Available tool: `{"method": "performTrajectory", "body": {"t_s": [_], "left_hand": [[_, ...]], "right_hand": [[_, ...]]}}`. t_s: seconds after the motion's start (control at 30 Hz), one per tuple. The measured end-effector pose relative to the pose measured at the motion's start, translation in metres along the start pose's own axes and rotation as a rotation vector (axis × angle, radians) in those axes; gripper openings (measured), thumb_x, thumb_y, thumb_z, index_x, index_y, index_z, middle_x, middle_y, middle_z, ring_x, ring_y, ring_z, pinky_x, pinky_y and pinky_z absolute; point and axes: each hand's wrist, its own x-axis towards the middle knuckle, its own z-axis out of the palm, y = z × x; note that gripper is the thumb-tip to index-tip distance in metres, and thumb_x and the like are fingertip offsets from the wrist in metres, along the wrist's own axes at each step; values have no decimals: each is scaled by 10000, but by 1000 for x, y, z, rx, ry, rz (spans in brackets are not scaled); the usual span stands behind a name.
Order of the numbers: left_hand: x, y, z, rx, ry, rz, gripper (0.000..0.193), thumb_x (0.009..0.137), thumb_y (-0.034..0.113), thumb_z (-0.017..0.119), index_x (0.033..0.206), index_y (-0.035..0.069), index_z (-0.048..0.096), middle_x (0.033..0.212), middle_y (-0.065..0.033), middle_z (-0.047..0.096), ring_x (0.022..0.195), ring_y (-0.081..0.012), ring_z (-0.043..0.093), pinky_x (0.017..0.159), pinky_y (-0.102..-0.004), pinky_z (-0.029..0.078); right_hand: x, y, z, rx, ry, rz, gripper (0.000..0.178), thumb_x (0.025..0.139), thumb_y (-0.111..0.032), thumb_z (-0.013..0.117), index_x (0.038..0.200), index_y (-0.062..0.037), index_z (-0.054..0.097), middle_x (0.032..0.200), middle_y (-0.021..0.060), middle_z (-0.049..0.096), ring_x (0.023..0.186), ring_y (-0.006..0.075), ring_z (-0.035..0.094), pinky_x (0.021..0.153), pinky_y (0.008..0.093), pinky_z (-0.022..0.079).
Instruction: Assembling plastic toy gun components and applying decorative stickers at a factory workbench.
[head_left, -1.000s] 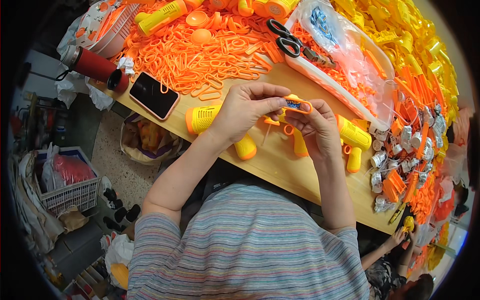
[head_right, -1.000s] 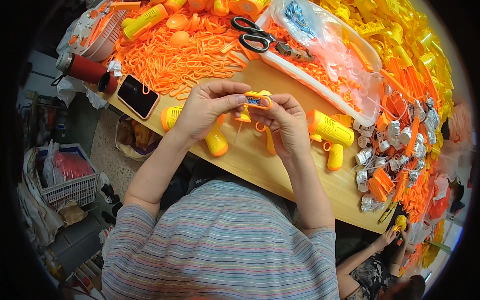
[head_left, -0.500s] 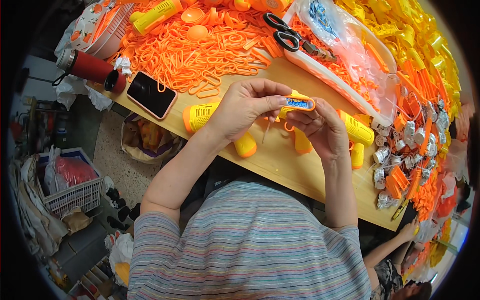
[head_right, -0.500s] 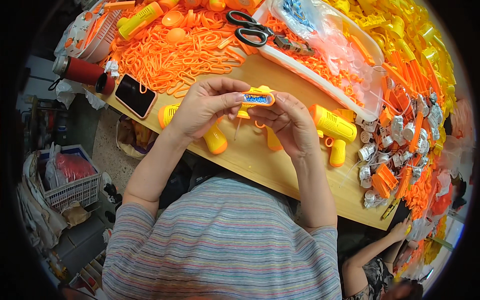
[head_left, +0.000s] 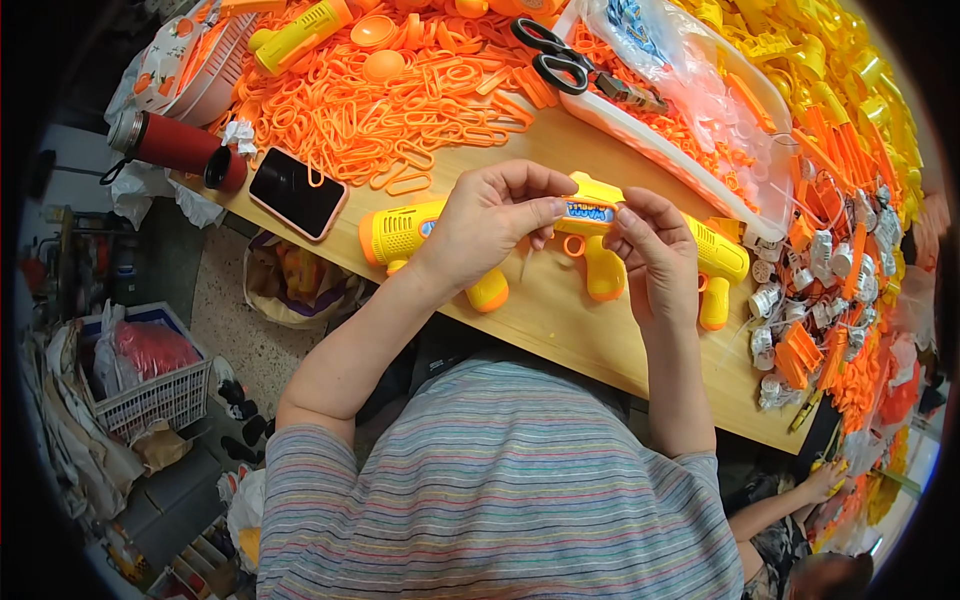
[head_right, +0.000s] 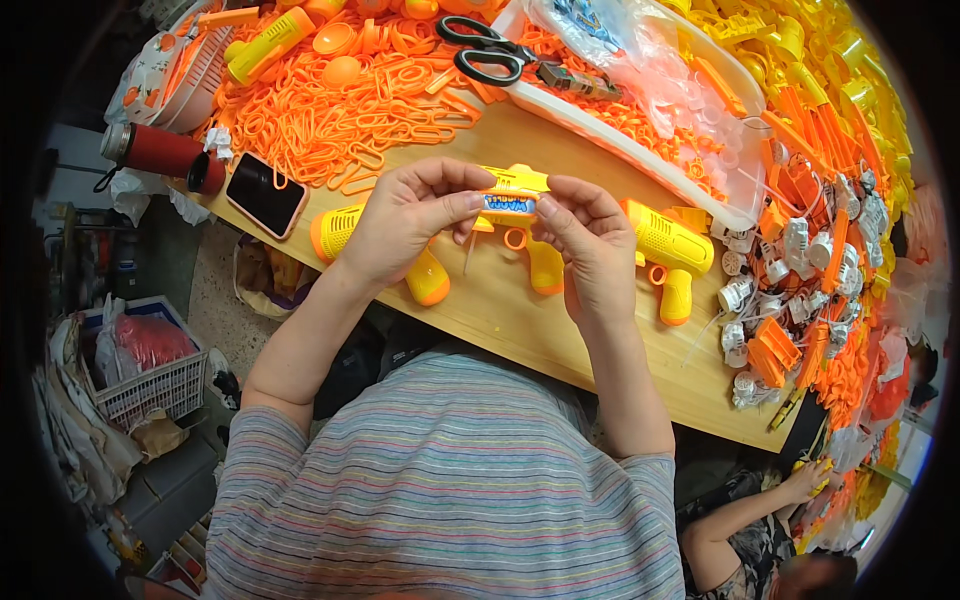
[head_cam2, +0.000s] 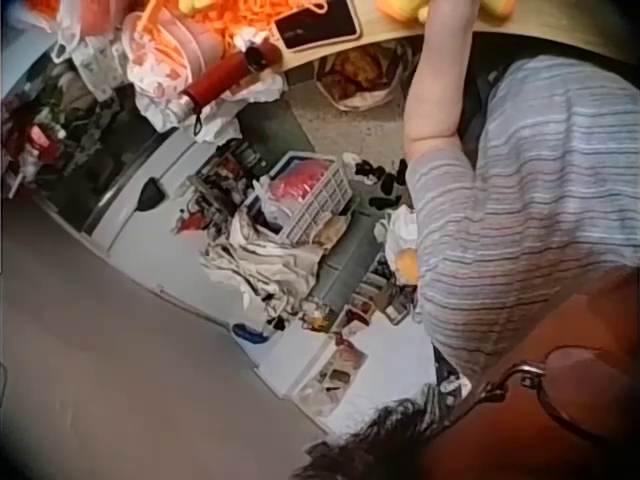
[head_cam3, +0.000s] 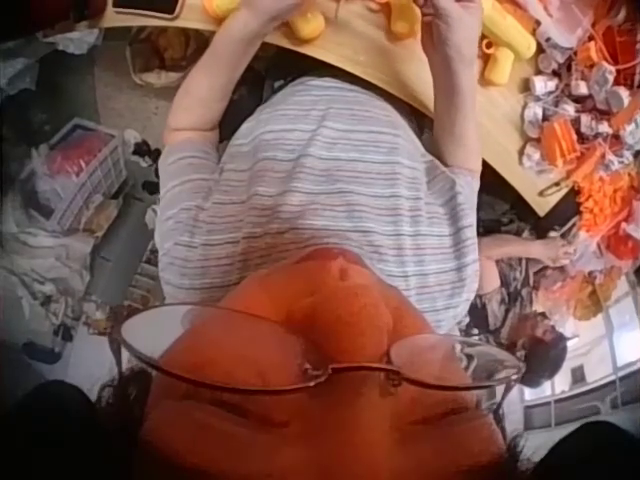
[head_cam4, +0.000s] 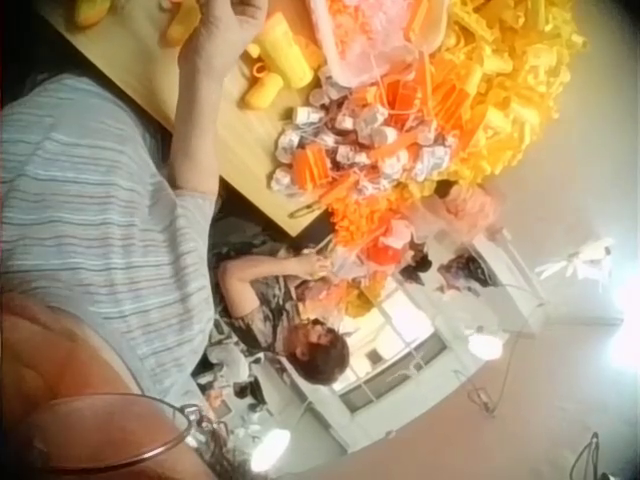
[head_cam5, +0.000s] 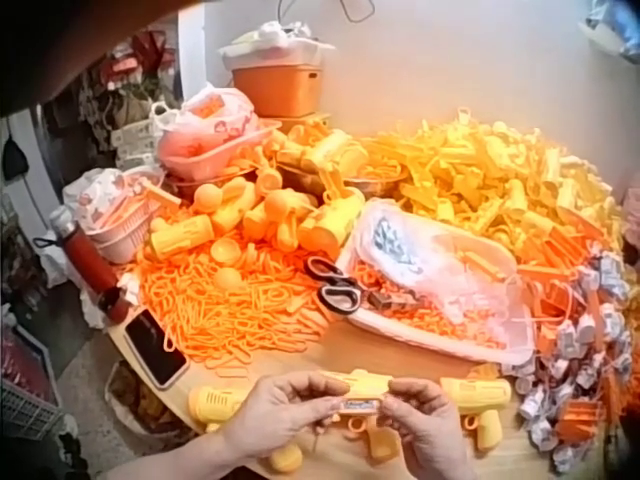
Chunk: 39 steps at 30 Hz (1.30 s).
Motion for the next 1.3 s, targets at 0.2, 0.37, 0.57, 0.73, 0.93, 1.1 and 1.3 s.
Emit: {"method": "performTrajectory", "body": {"t_s": [0.2, 0.37, 0.57, 0.73, 0.93, 1.1, 1.3], "left_hand": [[-1, 0, 3, 11, -29, -28, 190, 875, 55, 614, 1040, -38, 620, 842, -57, 635, 666, -77, 567, 621, -197, 487], [2, -1, 10, -13, -8, -46, 206, 881, 63, 608, 1066, -27, 609, 886, -65, 631, 713, -86, 588, 663, -199, 505], [9, 0, 12, 422, 41, 391, 232, 866, 81, 641, 1059, -36, 588, 958, -83, 592, 819, -96, 604, 671, -212, 528], [4, -2, 21, -221, 34, -164, 294, 904, 138, 605, 1144, -13, 529, 1006, -86, 623, 888, -132, 610, 737, -251, 526], [1, -9, 37, -460, -33, -265, 236, 891, 187, 633, 1047, 14, 593, 942, -57, 638, 837, -116, 616, 732, -257, 520], [8, -6, 30, -384, -68, -223, 252, 899, 155, 615, 1096, 4, 577, 991, -67, 638, 871, -128, 625, 782, -281, 526], [31, 10, 14, 306, -148, -18, 222, 849, 101, 660, 1040, 0, 608, 920, -62, 630, 829, -126, 623, 712, -258, 512]], "right_hand": [[0, 1, -13, 408, -86, 315, 230, 839, -21, 639, 1061, -72, 608, 785, -4, 589, 611, 59, 478, 560, 223, 426], [-4, 3, -7, 267, 73, 119, 214, 837, -20, 645, 1035, -85, 598, 730, -29, 539, 591, 54, 434, 532, 214, 375], [-8, 4, -1, 211, 183, -24, 225, 832, -8, 650, 1024, -84, 561, 768, -6, 571, 616, 65, 471, 551, 211, 400], [-10, 17, 1, 21, 180, -390, 260, 815, 34, 654, 1028, -59, 538, 876, 64, 630, 681, 94, 545, 582, 219, 433], [-13, 23, -2, -853, -56, -1142, 372, 758, 138, 652, 1052, -25, 492, 935, 164, 649, 780, 206, 612, 628, 231, 471], [-12, 34, -7, -831, -24, -1141, 426, 750, 128, 668, 1096, -30, 477, 946, 154, 645, 809, 206, 612, 695, 276, 482], [-5, 38, -11, -757, 116, -823, 473, 821, 71, 598, 1246, -11, 409, 1226, 174, 518, 1141, 245, 529, 1004, 344, 388]]}}
